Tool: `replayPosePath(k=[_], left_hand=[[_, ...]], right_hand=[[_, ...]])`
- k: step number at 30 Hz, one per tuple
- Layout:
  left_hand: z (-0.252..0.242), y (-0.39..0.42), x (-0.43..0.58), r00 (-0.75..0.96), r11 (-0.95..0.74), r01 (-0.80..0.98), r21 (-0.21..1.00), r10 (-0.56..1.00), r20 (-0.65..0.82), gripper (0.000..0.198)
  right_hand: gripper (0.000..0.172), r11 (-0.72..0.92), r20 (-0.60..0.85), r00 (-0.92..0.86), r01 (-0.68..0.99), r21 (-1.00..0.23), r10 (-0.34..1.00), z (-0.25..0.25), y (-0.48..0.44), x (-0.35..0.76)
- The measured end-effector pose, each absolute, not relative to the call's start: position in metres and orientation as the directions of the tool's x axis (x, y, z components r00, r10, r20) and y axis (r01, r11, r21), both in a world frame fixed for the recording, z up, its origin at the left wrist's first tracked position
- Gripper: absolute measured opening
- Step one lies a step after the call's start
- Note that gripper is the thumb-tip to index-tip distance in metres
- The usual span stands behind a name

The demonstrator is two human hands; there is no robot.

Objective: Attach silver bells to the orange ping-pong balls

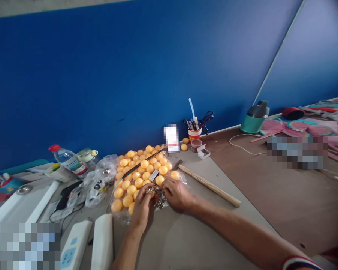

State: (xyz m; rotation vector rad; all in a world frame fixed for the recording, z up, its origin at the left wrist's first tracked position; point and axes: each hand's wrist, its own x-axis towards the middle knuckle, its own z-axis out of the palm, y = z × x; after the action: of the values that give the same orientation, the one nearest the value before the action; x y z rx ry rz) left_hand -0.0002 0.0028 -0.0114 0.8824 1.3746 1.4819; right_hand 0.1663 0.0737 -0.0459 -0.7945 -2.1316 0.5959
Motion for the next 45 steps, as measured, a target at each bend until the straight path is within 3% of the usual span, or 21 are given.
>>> replayPosePath(k=[6,12,20,24,28,34,40,45], left_hand=[[-0.003,0.004,0.003,-0.292,0.043,-0.490,0.871,0.933,-0.210,0.044],[-0.001,0.005,0.003,-0.235,0.091,-0.534,0.841,0.939,-0.251,0.057],[0.005,0.001,0.004,-0.172,0.120,-0.602,0.790,0.946,-0.275,0.051],[0.000,-0.002,0.005,-0.162,0.151,-0.482,0.863,0.953,-0.258,0.060],[-0.011,-0.003,0.004,-0.153,0.158,-0.347,0.925,0.963,-0.222,0.054],[-0.019,0.000,-0.002,-0.296,0.030,-0.171,0.985,0.952,-0.081,0.048],[-0.015,0.001,-0.003,-0.345,-0.025,0.061,0.998,0.937,0.044,0.048],[-0.019,0.002,-0.005,-0.343,-0.019,0.134,0.991,0.937,0.064,0.047]], right_hand=[[0.011,0.630,0.448,-0.475,0.350,-0.693,0.757,-0.042,0.073,0.170],[0.008,0.521,0.400,-0.404,0.257,-0.814,0.823,-0.036,0.072,0.170],[0.009,0.233,0.214,-0.416,-0.004,-0.972,0.884,-0.029,0.068,0.163],[0.009,0.164,0.193,-0.456,-0.103,-0.981,0.869,-0.030,0.070,0.163],[0.007,0.132,0.189,-0.471,-0.152,-0.980,0.862,-0.030,0.069,0.161],[0.013,-0.001,0.099,-0.488,-0.199,-0.980,0.867,-0.027,0.067,0.160],[0.008,0.024,0.123,-0.505,-0.199,-0.980,0.854,-0.028,0.068,0.161],[0.009,0.049,0.137,-0.495,-0.187,-0.981,0.858,-0.030,0.070,0.161]])
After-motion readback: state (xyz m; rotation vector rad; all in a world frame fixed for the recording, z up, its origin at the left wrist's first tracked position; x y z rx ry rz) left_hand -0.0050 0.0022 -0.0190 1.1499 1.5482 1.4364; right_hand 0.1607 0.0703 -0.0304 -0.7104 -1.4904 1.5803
